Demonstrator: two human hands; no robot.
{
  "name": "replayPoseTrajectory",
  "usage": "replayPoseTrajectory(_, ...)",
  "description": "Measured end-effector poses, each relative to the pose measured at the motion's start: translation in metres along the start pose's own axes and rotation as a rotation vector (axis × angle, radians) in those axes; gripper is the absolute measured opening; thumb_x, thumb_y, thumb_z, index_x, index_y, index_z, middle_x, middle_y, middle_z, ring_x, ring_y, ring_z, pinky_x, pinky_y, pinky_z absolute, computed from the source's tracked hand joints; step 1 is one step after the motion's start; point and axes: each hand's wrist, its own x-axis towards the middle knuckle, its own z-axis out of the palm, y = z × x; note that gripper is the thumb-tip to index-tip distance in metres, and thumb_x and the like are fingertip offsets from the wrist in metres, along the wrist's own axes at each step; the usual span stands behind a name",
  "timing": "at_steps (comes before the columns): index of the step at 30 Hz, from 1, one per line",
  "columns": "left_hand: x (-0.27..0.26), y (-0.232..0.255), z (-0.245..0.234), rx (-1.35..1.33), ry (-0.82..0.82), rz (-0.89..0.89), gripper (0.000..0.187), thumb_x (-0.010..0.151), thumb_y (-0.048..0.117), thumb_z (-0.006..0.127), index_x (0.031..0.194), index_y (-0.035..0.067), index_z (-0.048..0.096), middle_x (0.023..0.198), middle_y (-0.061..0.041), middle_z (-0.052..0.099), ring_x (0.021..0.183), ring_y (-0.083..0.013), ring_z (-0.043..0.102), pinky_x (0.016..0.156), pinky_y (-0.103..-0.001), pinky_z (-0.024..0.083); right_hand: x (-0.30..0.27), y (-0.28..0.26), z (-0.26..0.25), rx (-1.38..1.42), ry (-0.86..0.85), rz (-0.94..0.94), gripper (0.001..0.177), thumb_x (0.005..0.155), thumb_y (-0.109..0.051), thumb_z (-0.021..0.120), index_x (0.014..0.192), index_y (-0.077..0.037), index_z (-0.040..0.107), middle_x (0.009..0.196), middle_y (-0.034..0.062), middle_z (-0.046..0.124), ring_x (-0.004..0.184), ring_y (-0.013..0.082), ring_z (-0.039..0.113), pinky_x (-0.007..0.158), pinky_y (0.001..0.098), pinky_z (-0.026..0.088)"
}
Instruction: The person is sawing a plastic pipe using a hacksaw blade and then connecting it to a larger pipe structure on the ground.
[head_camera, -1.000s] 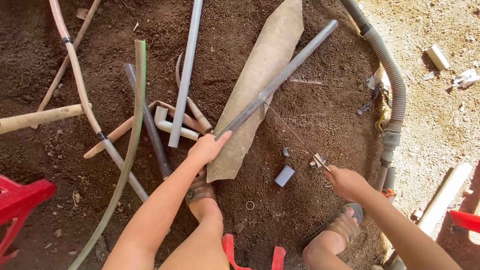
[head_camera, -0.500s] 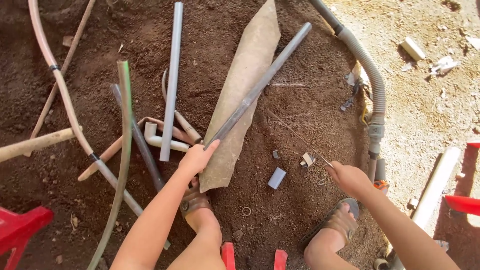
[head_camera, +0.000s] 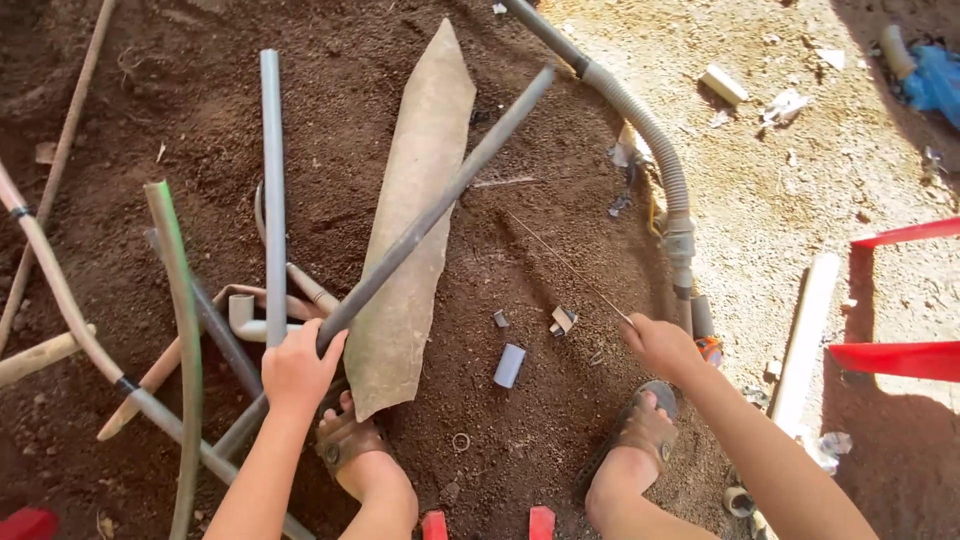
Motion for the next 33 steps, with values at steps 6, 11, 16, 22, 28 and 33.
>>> replayPoseTrajectory(6,-0.007,-0.012,0.009,0.049,0.037,0.114,0.051,0.096,0.063,0.073,0.114,0.016,0.079,0.084,0.002,0.075,0.075,-0.0149,0.075,0.070,-0.028,0.056,-0.007,0.002,0.000,0.011,0.078,-0.013,0.036,0.108,-0.045,0.043,0.108,-0.014,0.063,0.091,0.0328,0.076,0.095,0.0539,0.075,0.088,0.0631,0.056)
replayPoseTrajectory(11,-0.017,0.001,-0.016,-0.186,-0.062,-0.019,0.031,0.102,0.037,0.075,0.112,0.008,0.077,0.088,-0.007,0.078,0.071,-0.0300,0.069,0.072,-0.040,0.052,-0.008,-0.011,0.005,0.014,0.152,0.029,0.029,0.109,-0.043,0.044,0.112,-0.017,0.057,0.086,0.0123,0.077,0.079,0.0383,0.074,0.075,0.0535,0.055)
replayPoseTrajectory(16,-0.020,-0.008,-0.004,-0.223,-0.324,-0.244,0.044,0.111,0.051,0.061,0.123,0.012,0.078,0.100,-0.015,0.080,0.086,-0.0441,0.073,0.076,-0.051,0.056,-0.021,-0.043,-0.010,0.162,0.057,0.108,0.056,0.108,-0.046,0.043,0.153,-0.014,0.046,0.117,0.0157,0.079,0.100,0.0373,0.077,0.091,0.0497,0.059)
replayPoseTrajectory(22,-0.025,-0.023,0.031,-0.208,-0.357,-0.383,0.045,0.121,0.049,0.059,0.131,0.009,0.076,0.100,-0.018,0.081,0.086,-0.0456,0.074,0.074,-0.051,0.057,-0.022,-0.056,-0.004,0.195,-0.003,0.006,0.073,0.106,-0.035,0.053,0.168,-0.009,0.024,0.137,0.0220,0.069,0.117,0.0360,0.072,0.102,0.0492,0.059)
replayPoseTrajectory(28,-0.041,-0.044,0.058,-0.146,-0.272,-0.405,0.046,0.126,0.049,0.068,0.125,0.005,0.083,0.094,-0.015,0.080,0.075,-0.0386,0.074,0.068,-0.046,0.058,-0.023,-0.030,0.001,0.212,0.191,0.089,0.059,0.104,-0.030,0.053,0.159,-0.011,0.045,0.160,0.0079,0.056,0.139,0.0271,0.060,0.116,0.0444,0.050)
replayPoseTrajectory(33,-0.056,-0.057,0.069,-0.192,-0.207,-0.419,0.046,0.126,0.043,0.072,0.125,-0.002,0.081,0.097,-0.021,0.079,0.079,-0.0416,0.074,0.073,-0.047,0.059,-0.020,0.015,-0.020,0.434,0.596,0.300,0.026,0.098,-0.022,0.059,0.111,0.000,0.068,0.106,0.0156,0.065,0.082,0.0264,0.061,0.075,0.0403,0.052)
